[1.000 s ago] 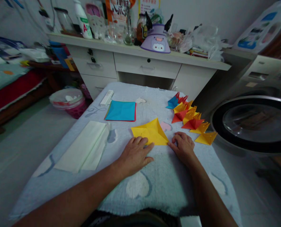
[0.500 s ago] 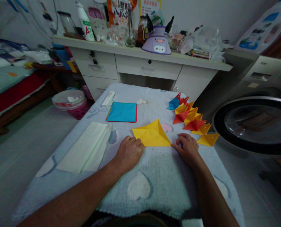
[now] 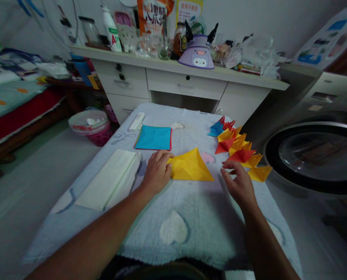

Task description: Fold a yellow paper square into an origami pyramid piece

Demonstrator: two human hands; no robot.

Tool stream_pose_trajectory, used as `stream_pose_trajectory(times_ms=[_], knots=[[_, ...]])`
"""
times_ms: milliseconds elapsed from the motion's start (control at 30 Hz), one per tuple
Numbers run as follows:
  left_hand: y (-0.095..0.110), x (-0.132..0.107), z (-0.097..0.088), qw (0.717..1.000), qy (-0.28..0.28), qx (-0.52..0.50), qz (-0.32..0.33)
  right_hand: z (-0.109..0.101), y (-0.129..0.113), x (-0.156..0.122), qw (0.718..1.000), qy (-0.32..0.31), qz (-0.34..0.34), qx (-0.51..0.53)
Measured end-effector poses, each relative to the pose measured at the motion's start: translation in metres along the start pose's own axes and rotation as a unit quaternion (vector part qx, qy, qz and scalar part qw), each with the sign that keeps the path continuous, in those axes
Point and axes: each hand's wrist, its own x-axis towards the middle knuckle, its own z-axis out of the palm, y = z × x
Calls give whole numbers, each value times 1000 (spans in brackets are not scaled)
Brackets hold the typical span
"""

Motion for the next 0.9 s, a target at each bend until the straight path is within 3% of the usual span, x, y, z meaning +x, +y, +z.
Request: stream_pose_trajectory(times_ms=[133,233,433,567,733,900], knots=[[-7,0,10,999,-30,-16,4,-1,-45,-5,989,-140,-37,15],[-10,1,15,999,-38,-1,0,11,-67,-8,978,-197,-68,11],[-9,4,15,998,-61,3,-16,52,-74,-10,976,-195,-94,-1],[-10,5,14,998,-60,-1,-21,68,-71,-12,978,-180,-104,3],[-9,6,12,998,-38,-42,-21,70,-70,-18,979,-148,-140,1],[-8,7,5,992,-42,-108,-41,58,-64,-20,972,-130,-197,4]])
